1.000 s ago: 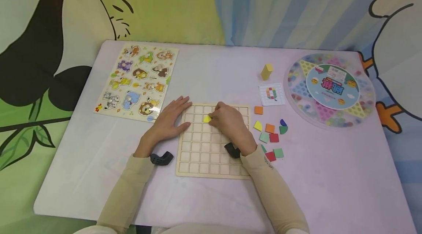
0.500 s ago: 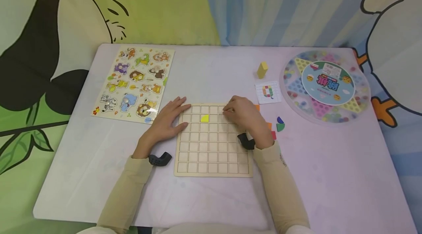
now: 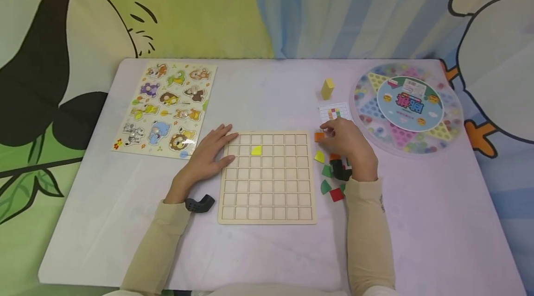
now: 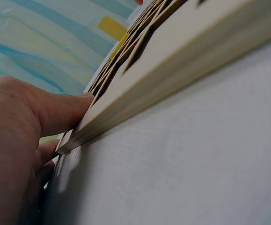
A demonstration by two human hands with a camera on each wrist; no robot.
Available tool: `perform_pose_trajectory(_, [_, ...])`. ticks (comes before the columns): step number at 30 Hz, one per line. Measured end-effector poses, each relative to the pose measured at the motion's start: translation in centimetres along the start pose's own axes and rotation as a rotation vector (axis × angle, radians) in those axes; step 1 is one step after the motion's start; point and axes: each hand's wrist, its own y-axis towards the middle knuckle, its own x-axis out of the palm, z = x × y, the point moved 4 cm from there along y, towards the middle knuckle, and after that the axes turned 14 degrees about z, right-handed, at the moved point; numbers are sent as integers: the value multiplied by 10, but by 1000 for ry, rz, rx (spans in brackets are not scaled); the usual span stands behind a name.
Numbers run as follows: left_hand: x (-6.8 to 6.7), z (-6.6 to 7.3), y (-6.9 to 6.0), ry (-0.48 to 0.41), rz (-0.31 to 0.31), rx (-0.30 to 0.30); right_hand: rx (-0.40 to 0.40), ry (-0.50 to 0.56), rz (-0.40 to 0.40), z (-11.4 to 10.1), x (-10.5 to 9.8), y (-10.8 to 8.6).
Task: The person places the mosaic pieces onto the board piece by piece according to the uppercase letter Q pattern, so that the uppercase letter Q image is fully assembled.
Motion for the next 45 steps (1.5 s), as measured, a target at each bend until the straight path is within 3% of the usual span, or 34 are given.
perform_pose_trajectory(6, [-1,-2,-1,-13,5,-19,36,19,-57,7,5,1])
perform_pose_trajectory(18, [-1,0,0,-21,13,-14,12,-5,-28,8,7,3])
perform_pose_trajectory(36, [-1,1,0,-10,14,-9,39,-3,-31,3,7,2])
perform_pose_trajectory(45, [0,-1,1,-5,23,-1,4,-11,-11,-6,9,3])
